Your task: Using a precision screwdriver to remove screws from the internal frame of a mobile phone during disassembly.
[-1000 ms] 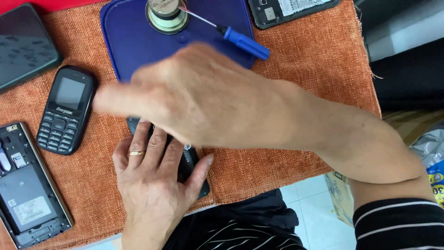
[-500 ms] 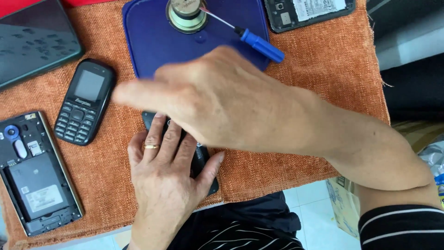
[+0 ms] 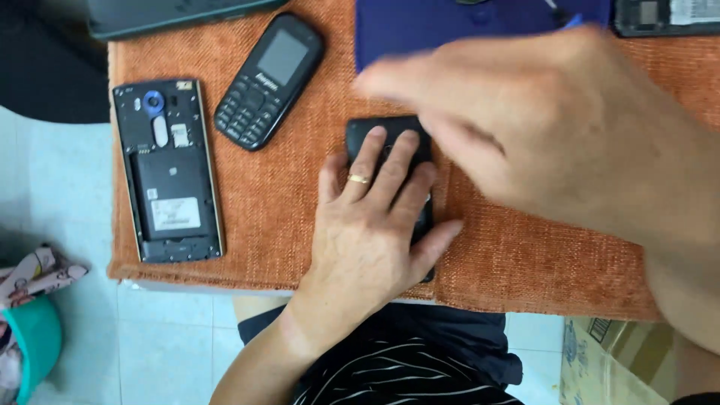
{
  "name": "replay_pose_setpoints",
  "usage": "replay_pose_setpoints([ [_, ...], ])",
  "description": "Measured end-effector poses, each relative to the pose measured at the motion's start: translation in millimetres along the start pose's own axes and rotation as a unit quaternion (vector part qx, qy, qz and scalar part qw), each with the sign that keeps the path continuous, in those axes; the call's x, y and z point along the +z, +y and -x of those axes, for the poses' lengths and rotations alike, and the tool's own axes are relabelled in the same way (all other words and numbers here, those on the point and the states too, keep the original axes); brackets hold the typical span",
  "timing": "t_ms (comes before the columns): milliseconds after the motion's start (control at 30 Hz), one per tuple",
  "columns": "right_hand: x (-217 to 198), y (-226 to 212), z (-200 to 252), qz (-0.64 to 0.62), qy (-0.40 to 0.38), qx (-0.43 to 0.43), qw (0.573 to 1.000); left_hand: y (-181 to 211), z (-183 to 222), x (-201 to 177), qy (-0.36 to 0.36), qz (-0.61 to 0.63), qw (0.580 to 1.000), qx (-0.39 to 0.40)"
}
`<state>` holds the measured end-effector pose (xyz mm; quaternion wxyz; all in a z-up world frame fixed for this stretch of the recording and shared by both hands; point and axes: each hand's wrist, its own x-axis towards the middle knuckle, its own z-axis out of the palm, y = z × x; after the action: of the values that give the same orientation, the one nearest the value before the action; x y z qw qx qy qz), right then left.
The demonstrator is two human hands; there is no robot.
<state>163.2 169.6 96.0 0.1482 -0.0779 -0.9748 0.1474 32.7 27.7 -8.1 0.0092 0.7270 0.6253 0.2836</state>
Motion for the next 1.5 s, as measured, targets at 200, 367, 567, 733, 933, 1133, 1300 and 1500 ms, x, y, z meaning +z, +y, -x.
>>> replay_pose_setpoints([
  [200,-1.3,6.4,2.5,0.020,-0.027,0.019,0.999,0.6,-2.4,-3.0,-0.004,-0.003,1.000,0.002],
  [367,12.5,18.4,27.9,0.156,0.019,0.050,0.986,0.0,-1.0,-0.7,0.001,0.011,1.000,0.000],
  [567,27.6,23.6,27.8,0.037,0.030,0.141,0.989,0.6,2.5,1.6,-0.006,0.014,1.000,-0.022],
  [733,21.6,18.7,14.0,-0.053,-0.011,0.101,0.993,1.8,4.8,0.6,0.006,0.012,1.000,-0.028],
  [933,34.4,26.7,28.7,-0.041,0.036,0.171,0.984,2.1,4.1,-0.8,0.018,0.018,0.999,-0.022],
  [1133,29.0,21.1,18.5,-0.050,0.001,0.224,0.973,1.6,3.0,-1.8,0.015,0.032,0.999,-0.015],
  [1300,11.4,4.1,5.4,-0.027,-0.019,0.120,0.992,0.4,2.7,-2.8,0.007,0.025,1.000,-0.016],
  [1500,22.5,16.2,17.1,0.004,0.028,0.149,0.988,0.6,1.5,-2.1,0.004,0.010,1.000,-0.010],
])
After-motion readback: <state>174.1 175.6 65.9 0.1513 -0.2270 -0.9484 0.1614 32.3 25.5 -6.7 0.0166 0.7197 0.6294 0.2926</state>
